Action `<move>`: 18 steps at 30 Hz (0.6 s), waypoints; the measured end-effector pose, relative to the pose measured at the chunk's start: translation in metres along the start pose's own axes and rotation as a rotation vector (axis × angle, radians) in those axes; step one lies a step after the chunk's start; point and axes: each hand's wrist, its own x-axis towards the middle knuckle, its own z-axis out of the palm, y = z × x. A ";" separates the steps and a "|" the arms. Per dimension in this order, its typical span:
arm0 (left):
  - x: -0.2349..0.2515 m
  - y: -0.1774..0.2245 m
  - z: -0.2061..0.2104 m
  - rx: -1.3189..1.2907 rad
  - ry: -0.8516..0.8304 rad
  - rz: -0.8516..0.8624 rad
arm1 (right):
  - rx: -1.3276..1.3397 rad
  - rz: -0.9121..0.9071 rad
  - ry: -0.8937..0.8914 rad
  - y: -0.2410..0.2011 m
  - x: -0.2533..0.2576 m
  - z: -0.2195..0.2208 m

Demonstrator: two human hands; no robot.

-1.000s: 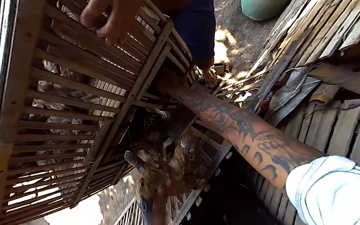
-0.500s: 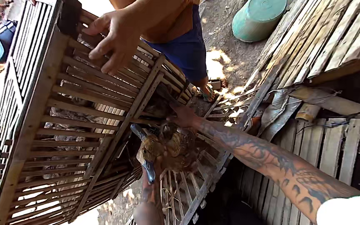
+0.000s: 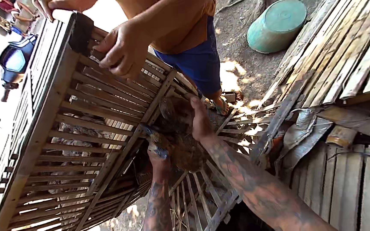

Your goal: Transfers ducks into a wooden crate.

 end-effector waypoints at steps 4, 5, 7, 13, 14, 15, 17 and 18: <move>-0.010 -0.011 -0.004 -0.035 0.050 0.014 | -0.537 -0.027 0.008 -0.009 -0.004 0.041; -0.013 -0.012 -0.004 -0.040 0.044 0.030 | -0.661 -0.050 0.014 0.004 -0.002 0.042; -0.013 -0.010 -0.005 -0.086 0.026 0.035 | -0.815 0.076 -0.078 0.029 0.009 0.035; -0.011 -0.018 0.011 0.010 0.034 0.002 | -0.849 0.248 -0.501 0.060 0.068 0.052; -0.012 -0.022 0.011 0.037 0.025 -0.002 | -0.650 0.247 -0.536 0.057 0.075 0.053; -0.013 -0.024 0.010 0.045 0.010 -0.002 | -0.538 0.213 -0.566 0.058 0.082 0.051; -0.015 -0.026 0.001 0.048 -0.026 -0.014 | -0.597 0.118 -0.579 0.063 0.080 0.035; -0.016 -0.028 -0.004 0.043 -0.032 -0.036 | -0.644 0.071 -0.554 0.065 0.070 0.021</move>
